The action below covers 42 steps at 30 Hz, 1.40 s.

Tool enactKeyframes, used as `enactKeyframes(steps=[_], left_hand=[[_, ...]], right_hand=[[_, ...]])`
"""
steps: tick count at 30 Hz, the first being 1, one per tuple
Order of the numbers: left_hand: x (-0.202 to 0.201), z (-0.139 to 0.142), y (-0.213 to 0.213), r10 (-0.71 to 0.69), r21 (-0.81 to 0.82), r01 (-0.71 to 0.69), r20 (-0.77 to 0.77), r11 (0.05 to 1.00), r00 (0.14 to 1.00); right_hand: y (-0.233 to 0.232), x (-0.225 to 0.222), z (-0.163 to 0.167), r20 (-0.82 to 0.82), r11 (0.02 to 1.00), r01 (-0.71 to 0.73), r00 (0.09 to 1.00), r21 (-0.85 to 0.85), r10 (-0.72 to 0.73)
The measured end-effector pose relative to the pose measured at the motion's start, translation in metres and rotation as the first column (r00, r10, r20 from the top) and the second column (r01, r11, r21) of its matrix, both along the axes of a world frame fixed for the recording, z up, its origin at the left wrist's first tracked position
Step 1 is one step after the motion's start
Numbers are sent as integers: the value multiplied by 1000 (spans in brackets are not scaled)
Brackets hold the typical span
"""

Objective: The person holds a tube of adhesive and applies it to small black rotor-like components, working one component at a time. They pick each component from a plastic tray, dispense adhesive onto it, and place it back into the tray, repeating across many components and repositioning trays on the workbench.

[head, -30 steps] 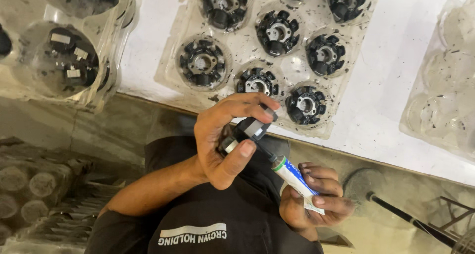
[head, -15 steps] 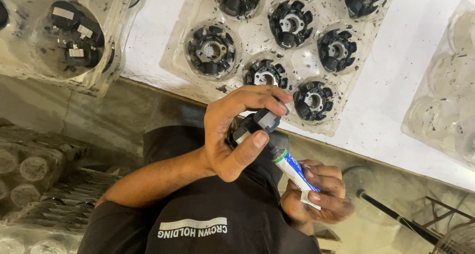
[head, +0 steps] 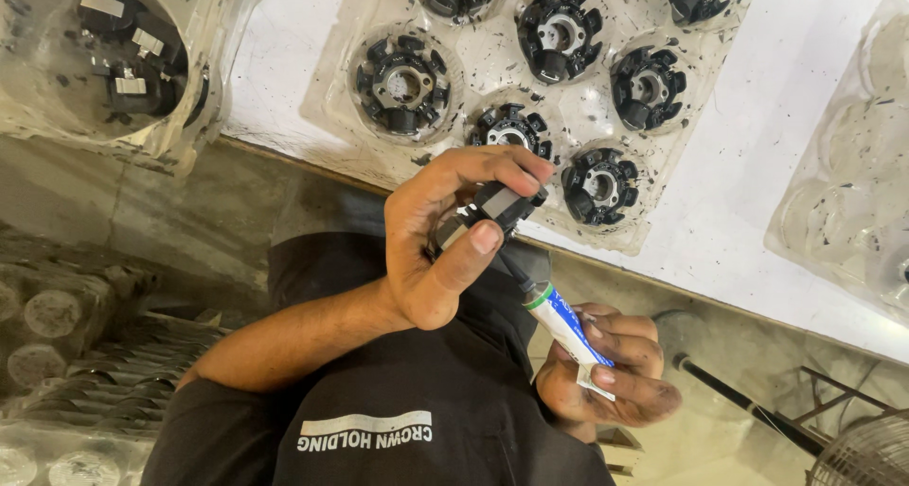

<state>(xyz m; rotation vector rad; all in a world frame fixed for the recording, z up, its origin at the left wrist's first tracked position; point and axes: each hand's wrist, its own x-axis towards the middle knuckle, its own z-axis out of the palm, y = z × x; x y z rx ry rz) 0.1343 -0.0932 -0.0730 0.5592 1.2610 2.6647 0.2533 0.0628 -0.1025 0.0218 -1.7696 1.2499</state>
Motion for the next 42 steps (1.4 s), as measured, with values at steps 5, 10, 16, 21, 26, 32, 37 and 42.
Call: enactKeyframes(steps=[5,10,16,21,26,32,37,42], left_hand=[[5,-2,7,-33,274,-20,186,962,982],[10,-2,15,-243,566,-63,449,822,860],[13,-6,22,-299,594,-138,575,793,761],[15,-9,24,-320,605,-144,590,783,741],[14,-11,24,-328,606,-148,601,781,728],[12,-11,25,-315,580,-172,640,796,701],[10,-10,28,-326,577,-174,656,798,680],[2,-5,29,-339,574,-146,649,805,682]], right_hand=[[0,-3,2,-10,1000,22,1000,-12,-22],[-5,-9,5,-79,996,55,995,-76,-61],[-3,-16,3,-88,999,38,995,20,-36],[0,-17,-5,-100,999,37,994,-6,-37],[-1,-13,-6,-101,998,23,994,-59,-29],[1,-13,-9,-83,999,7,997,-54,-12],[2,-10,-3,-18,999,-13,1000,-51,12],[7,-8,0,-7,998,20,1000,-62,-21]])
